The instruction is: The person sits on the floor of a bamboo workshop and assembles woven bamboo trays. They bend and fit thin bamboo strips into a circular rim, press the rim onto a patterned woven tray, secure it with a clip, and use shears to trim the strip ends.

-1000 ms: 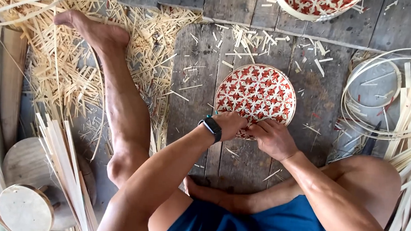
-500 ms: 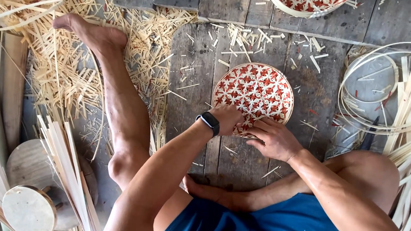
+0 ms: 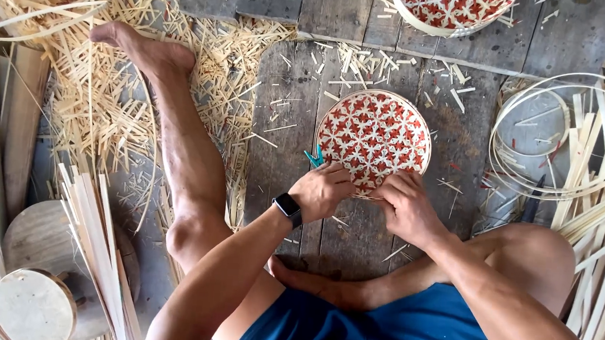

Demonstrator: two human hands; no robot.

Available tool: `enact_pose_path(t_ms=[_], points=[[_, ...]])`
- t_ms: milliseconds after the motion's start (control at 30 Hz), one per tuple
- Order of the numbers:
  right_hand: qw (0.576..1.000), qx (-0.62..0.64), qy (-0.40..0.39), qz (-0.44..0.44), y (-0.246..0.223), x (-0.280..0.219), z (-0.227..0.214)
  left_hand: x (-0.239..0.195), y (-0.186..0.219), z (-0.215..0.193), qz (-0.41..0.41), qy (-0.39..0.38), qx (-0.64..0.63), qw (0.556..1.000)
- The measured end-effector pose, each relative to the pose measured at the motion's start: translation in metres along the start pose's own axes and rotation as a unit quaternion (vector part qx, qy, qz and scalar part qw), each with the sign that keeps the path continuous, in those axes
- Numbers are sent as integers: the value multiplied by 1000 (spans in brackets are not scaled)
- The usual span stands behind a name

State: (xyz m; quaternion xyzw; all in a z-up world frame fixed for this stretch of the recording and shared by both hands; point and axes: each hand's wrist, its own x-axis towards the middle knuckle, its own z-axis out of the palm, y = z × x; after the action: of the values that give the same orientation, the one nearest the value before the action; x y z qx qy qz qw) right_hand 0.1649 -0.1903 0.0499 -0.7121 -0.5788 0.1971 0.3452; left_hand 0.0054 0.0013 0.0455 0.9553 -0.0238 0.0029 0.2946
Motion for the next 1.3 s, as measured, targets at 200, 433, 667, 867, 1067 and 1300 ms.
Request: enact_pose_path(t_ms=[200, 433, 667, 867, 1067, 1300], points=[[994, 55, -58, 70, -22, 4, -36, 4, 29, -43, -29, 10, -91, 995], [991, 88, 91, 40, -45, 14, -89, 17, 64, -91, -119, 92, -319, 936], [972, 205, 112, -1, -44, 19, -81, 20, 75, -73, -137, 200, -256, 936], [976, 174, 117, 59, -41, 5, -67, 19, 80, -67, -102, 238, -214, 942], [974, 197, 108, 24, -46, 6, -75, 15, 80, -66, -113, 216, -212, 947], [923, 352, 79, 135, 2, -13, -91, 12, 68, -81, -183, 227, -534, 793]])
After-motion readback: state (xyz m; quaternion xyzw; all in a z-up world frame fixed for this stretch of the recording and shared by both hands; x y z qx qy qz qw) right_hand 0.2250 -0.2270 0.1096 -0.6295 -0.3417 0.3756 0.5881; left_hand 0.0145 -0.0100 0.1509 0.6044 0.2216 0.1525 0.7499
